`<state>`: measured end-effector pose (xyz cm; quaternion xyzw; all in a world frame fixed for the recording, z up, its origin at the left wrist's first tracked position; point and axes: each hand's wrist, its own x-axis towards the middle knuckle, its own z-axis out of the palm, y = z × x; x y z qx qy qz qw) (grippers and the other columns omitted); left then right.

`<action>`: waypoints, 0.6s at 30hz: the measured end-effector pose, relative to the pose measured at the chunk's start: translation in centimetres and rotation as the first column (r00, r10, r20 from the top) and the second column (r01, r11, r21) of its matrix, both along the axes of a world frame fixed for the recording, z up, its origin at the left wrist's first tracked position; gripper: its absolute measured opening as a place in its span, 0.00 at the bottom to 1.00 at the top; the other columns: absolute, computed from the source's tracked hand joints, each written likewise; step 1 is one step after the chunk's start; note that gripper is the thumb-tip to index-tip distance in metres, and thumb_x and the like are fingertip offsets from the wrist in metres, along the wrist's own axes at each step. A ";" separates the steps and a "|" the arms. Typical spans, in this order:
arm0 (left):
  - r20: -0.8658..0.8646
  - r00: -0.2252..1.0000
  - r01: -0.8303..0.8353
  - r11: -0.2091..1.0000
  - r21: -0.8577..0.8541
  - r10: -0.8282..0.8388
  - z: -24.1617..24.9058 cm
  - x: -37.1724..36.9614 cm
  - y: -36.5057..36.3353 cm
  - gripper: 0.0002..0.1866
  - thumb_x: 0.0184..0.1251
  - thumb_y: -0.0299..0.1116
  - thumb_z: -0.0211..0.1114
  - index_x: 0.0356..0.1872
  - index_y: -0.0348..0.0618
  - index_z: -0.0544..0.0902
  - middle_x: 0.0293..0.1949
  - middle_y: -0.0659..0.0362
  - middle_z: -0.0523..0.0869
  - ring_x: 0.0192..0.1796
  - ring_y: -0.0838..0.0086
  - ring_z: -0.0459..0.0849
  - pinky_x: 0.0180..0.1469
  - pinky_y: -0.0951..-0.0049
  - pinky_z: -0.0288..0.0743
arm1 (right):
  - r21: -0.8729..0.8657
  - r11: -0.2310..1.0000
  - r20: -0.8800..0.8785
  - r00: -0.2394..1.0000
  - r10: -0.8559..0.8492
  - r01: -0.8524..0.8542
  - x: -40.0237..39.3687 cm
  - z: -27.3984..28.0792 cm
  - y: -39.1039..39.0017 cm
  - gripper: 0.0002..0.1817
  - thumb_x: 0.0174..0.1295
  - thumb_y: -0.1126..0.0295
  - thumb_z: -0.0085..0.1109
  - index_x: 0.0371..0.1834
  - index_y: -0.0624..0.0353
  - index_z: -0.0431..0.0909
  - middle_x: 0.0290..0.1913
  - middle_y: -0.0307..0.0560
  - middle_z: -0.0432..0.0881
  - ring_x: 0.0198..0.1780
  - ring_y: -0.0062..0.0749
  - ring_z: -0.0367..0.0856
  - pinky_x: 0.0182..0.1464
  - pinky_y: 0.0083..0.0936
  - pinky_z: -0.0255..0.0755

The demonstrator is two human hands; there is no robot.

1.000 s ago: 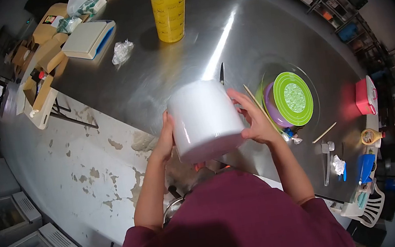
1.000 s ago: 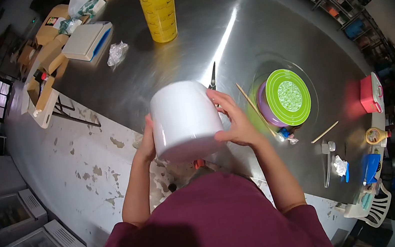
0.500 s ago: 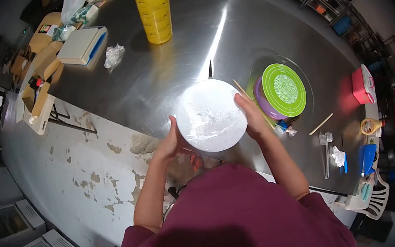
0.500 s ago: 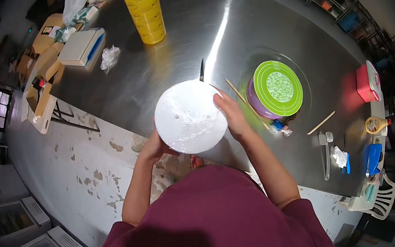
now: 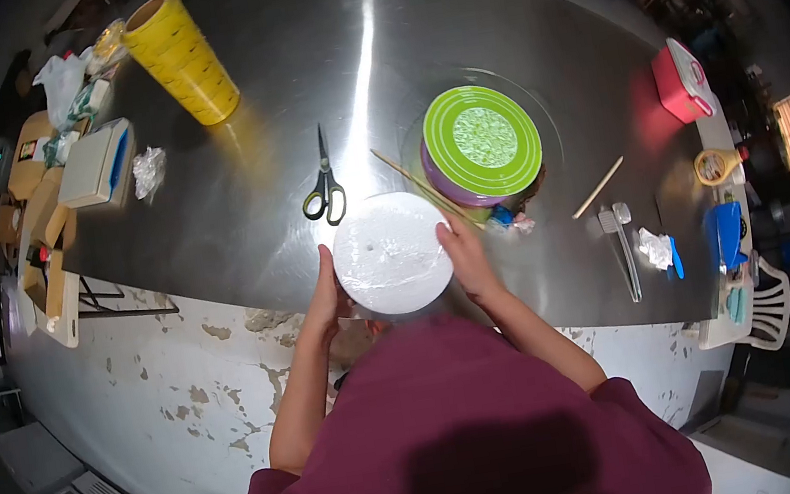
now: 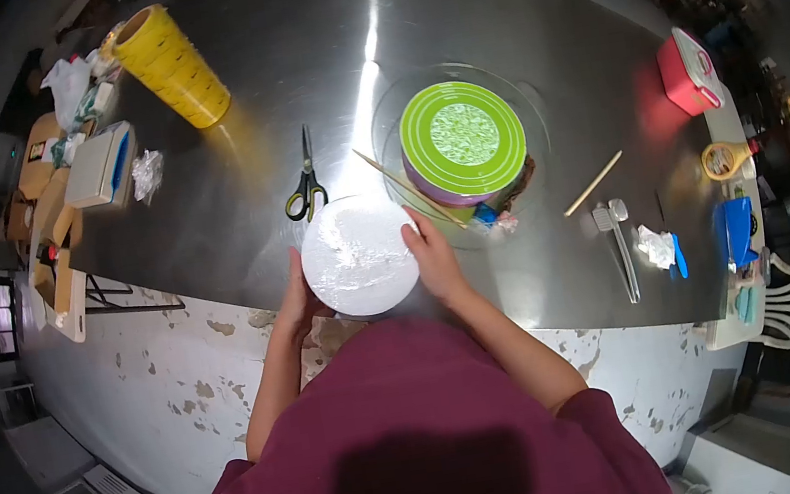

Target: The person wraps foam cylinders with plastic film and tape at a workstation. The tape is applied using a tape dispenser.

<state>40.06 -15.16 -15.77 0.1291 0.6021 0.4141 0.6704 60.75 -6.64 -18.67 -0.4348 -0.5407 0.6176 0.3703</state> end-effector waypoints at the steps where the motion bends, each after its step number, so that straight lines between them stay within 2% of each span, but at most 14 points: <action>1: -0.010 0.999 -0.052 0.998 0.016 0.053 1.1 0.5 0.1 0.42 0.69 0.67 0.37 0.69 0.40 0.61 0.65 0.51 0.69 0.64 0.64 0.70 0.65 0.65 0.62 | -0.017 1.000 0.025 1.000 -0.005 0.006 0.1 -0.6 0.0 0.25 0.69 0.63 0.50 0.65 0.67 0.64 0.58 0.54 0.75 0.60 0.32 0.71 0.63 0.24 0.60; 3: -0.012 0.991 -0.135 0.989 0.056 0.135 3.2 2.4 0.3 0.39 0.71 0.63 0.41 0.69 0.38 0.61 0.67 0.51 0.67 0.66 0.62 0.67 0.66 0.65 0.60 | 0.138 0.990 0.138 0.990 -0.029 0.010 0.6 -1.4 0.0 0.26 0.69 0.62 0.51 0.65 0.67 0.64 0.60 0.58 0.73 0.62 0.37 0.70 0.64 0.26 0.60; 4: -0.203 0.965 -0.136 0.977 0.163 0.168 1.3 2.2 0.2 0.37 0.71 0.58 0.43 0.69 0.37 0.61 0.68 0.50 0.65 0.68 0.60 0.65 0.67 0.61 0.57 | 0.211 0.977 0.196 0.979 -0.052 0.009 0.7 -1.5 0.0 0.27 0.69 0.62 0.51 0.66 0.67 0.63 0.60 0.59 0.72 0.63 0.39 0.70 0.64 0.27 0.60; 5: -0.381 0.899 -0.114 0.955 0.272 0.216 -2.1 0.7 -0.2 0.35 0.71 0.53 0.46 0.69 0.36 0.60 0.69 0.49 0.63 0.70 0.58 0.62 0.68 0.58 0.54 | 0.109 0.993 0.128 0.990 -0.058 0.044 0.5 0.5 -0.5 0.28 0.67 0.61 0.52 0.66 0.66 0.62 0.62 0.62 0.69 0.65 0.47 0.67 0.65 0.31 0.60; 6: -0.536 0.795 -0.074 0.923 0.378 0.284 -3.9 0.3 -0.1 0.33 0.72 0.49 0.49 0.69 0.35 0.59 0.70 0.48 0.61 0.71 0.56 0.60 0.69 0.55 0.52 | 0.248 0.968 0.220 0.975 -0.028 -0.028 0.9 1.7 -0.4 0.27 0.68 0.63 0.51 0.67 0.64 0.61 0.63 0.60 0.68 0.66 0.46 0.66 0.66 0.30 0.59; 7: -0.738 0.631 0.116 0.910 0.397 0.241 -1.9 1.3 0.4 0.33 0.70 0.47 0.51 0.69 0.34 0.59 0.70 0.47 0.60 0.72 0.53 0.57 0.70 0.52 0.49 | 0.371 0.921 0.312 0.950 -0.004 -0.118 1.3 2.2 -0.2 0.27 0.69 0.65 0.49 0.69 0.62 0.60 0.65 0.58 0.67 0.66 0.45 0.65 0.67 0.29 0.57; 8: -0.884 0.410 0.297 0.883 0.363 0.226 0.4 2.3 0.5 0.33 0.69 0.45 0.52 0.69 0.34 0.59 0.71 0.45 0.59 0.72 0.51 0.55 0.71 0.50 0.46 | 0.379 0.911 0.322 0.946 0.038 -0.165 1.6 2.4 -0.1 0.27 0.68 0.65 0.50 0.69 0.62 0.60 0.64 0.59 0.67 0.65 0.47 0.66 0.66 0.30 0.58; 9: -0.960 0.153 0.452 0.847 0.279 0.234 2.6 3.5 0.6 0.34 0.67 0.43 0.53 0.69 0.34 0.59 0.71 0.44 0.58 0.73 0.48 0.53 0.71 0.48 0.43 | 0.385 0.896 0.331 0.940 0.088 -0.219 1.7 2.4 0.0 0.28 0.68 0.65 0.50 0.69 0.61 0.60 0.63 0.60 0.68 0.64 0.48 0.67 0.65 0.30 0.59; 10: -0.990 0.040 0.522 0.842 0.134 0.132 3.6 4.9 1.0 0.34 0.66 0.44 0.54 0.69 0.34 0.60 0.71 0.43 0.57 0.73 0.47 0.51 0.70 0.44 0.42 | 0.392 0.877 0.338 0.930 0.144 -0.278 1.8 2.4 0.0 0.28 0.67 0.65 0.50 0.69 0.61 0.59 0.63 0.60 0.68 0.63 0.50 0.68 0.65 0.30 0.60; 12: -0.977 -0.204 0.592 0.788 -0.172 -0.060 4.9 7.2 2.1 0.35 0.65 0.45 0.55 0.68 0.35 0.61 0.72 0.43 0.55 0.74 0.43 0.48 0.69 0.37 0.40 | 0.268 0.930 0.297 0.940 0.169 -0.252 2.0 2.5 0.2 0.26 0.68 0.63 0.50 0.67 0.63 0.62 0.61 0.63 0.70 0.61 0.51 0.70 0.63 0.33 0.63; 13: -0.974 -0.216 0.594 0.784 -0.180 -0.060 4.5 7.7 2.1 0.36 0.64 0.46 0.55 0.69 0.36 0.60 0.72 0.44 0.55 0.74 0.44 0.48 0.68 0.35 0.39 | 0.206 0.948 0.275 0.944 0.182 -0.243 2.1 2.5 0.4 0.26 0.68 0.62 0.50 0.66 0.63 0.64 0.60 0.64 0.71 0.61 0.51 0.71 0.62 0.35 0.64; 16: -0.969 -0.226 0.601 0.770 -0.216 -0.096 3.0 8.1 2.4 0.37 0.64 0.49 0.55 0.69 0.38 0.60 0.73 0.44 0.53 0.74 0.44 0.47 0.68 0.34 0.39 | 0.264 0.955 0.213 0.974 0.082 -0.138 3.6 2.1 0.2 0.19 0.68 0.66 0.48 0.57 0.65 0.73 0.49 0.59 0.79 0.52 0.43 0.79 0.54 0.30 0.71; 18: -0.968 -0.220 0.593 0.772 -0.230 -0.120 3.1 8.3 2.4 0.37 0.64 0.49 0.54 0.70 0.38 0.59 0.73 0.43 0.52 0.74 0.44 0.47 0.68 0.34 0.39 | 0.173 0.985 0.057 0.998 -0.012 0.002 6.4 0.4 -0.1 0.14 0.67 0.68 0.47 0.48 0.66 0.77 0.40 0.54 0.82 0.41 0.35 0.81 0.45 0.26 0.73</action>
